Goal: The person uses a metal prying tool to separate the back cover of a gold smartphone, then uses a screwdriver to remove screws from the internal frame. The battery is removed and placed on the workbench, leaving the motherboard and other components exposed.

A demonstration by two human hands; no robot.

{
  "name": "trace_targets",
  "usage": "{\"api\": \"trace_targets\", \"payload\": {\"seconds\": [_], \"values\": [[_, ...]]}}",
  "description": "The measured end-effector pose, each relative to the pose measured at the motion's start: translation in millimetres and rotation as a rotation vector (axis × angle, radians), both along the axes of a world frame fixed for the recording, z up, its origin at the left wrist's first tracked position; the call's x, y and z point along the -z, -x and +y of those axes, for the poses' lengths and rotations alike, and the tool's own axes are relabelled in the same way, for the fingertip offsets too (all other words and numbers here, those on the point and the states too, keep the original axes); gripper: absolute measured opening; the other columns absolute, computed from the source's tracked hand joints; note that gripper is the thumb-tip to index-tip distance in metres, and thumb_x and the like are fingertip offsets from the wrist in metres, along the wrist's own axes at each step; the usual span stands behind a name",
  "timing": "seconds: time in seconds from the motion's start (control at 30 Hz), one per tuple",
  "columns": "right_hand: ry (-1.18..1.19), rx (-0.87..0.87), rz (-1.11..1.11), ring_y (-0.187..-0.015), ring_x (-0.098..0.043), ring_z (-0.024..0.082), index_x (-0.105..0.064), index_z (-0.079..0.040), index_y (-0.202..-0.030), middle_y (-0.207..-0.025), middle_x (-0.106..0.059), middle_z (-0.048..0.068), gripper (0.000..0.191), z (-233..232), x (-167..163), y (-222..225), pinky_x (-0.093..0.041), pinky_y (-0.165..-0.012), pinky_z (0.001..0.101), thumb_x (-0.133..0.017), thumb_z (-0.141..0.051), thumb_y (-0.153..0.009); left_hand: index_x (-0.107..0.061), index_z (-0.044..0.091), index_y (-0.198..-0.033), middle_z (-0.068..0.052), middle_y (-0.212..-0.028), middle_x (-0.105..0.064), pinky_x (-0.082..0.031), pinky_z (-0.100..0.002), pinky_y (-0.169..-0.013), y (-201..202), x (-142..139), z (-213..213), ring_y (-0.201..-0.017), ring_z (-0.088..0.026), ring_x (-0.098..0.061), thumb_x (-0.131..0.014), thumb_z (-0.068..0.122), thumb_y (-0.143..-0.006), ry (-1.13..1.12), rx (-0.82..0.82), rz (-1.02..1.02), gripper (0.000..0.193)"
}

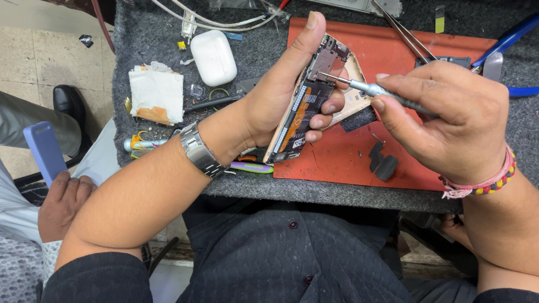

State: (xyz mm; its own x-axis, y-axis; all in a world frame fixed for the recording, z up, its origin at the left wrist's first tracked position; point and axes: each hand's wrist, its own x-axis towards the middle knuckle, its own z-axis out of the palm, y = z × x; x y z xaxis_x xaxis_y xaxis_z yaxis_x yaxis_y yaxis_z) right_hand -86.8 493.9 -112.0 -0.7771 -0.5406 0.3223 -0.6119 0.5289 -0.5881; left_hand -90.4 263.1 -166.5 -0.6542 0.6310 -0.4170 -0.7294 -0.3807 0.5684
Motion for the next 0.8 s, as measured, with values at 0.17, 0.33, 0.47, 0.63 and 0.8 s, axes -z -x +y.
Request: {"api": "trace_targets", "payload": {"seconds": [0.17,0.33,0.47,0.63,0.8], "values": [[0.001,-0.038,0.04,-0.074,-0.069,0.023,-0.074,0.006,-0.104,-0.088,-0.07,0.016,0.018,-0.6,0.8,-1.7,-0.051,-0.062,0.0302,-0.082,-0.001,-0.089,-0.056,0.005,-0.096,-0.004,-0.071,-0.049,-0.046,-0.026,-0.046,-1.6,0.7,-3.1,-0.055,-0.012,-0.051,-0.045,0.093,-0.082,-0.003,0.005,0.009,0.09],[-0.046,-0.042,0.105,-0.072,-0.069,0.024,-0.074,0.004,-0.102,-0.085,-0.07,0.015,0.02,-6.7,-5.6,-1.0,-0.051,-0.06,0.0319,-0.084,-0.001,-0.086,-0.053,0.004,-0.098,-0.003,-0.072,-0.049,-0.046,-0.026,-0.046,-2.3,4.9,-2.8,-0.056,-0.011,-0.051,-0.043,0.093,-0.084,0.031,-0.006,0.076,0.091],[-0.109,-0.089,0.269,-0.064,-0.067,0.024,-0.076,0.002,-0.098,-0.077,-0.068,0.013,0.022,-9.8,-11.4,-4.7,-0.05,-0.054,0.033,-0.086,-0.002,-0.079,-0.052,0.007,-0.105,0.001,-0.073,-0.047,-0.045,-0.025,-0.046,-5.3,9.5,1.1,-0.056,-0.008,-0.048,-0.038,0.095,-0.079,0.218,-0.002,0.086,0.093],[-0.165,-0.04,0.156,-0.058,-0.062,0.021,-0.077,0.0,-0.103,-0.07,-0.062,0.008,0.023,-8.7,-8.3,-13.1,-0.047,-0.052,0.0342,-0.083,-0.003,-0.081,-0.05,0.008,-0.112,0.003,-0.078,-0.044,-0.049,-0.024,-0.053,-13.5,13.1,2.0,-0.064,-0.007,-0.048,-0.032,0.097,-0.08,0.367,0.035,0.203,0.097],[-0.182,-0.08,0.213,-0.058,-0.06,0.022,-0.077,-0.001,-0.106,-0.072,-0.062,0.007,0.02,-3.5,-4.1,-14.3,-0.046,-0.052,0.0355,-0.083,-0.005,-0.087,-0.048,0.007,-0.113,0.002,-0.08,-0.044,-0.05,-0.024,-0.054,-14.3,16.0,2.5,-0.065,-0.007,-0.048,-0.031,0.097,-0.08,0.376,0.032,0.209,0.098]]}}
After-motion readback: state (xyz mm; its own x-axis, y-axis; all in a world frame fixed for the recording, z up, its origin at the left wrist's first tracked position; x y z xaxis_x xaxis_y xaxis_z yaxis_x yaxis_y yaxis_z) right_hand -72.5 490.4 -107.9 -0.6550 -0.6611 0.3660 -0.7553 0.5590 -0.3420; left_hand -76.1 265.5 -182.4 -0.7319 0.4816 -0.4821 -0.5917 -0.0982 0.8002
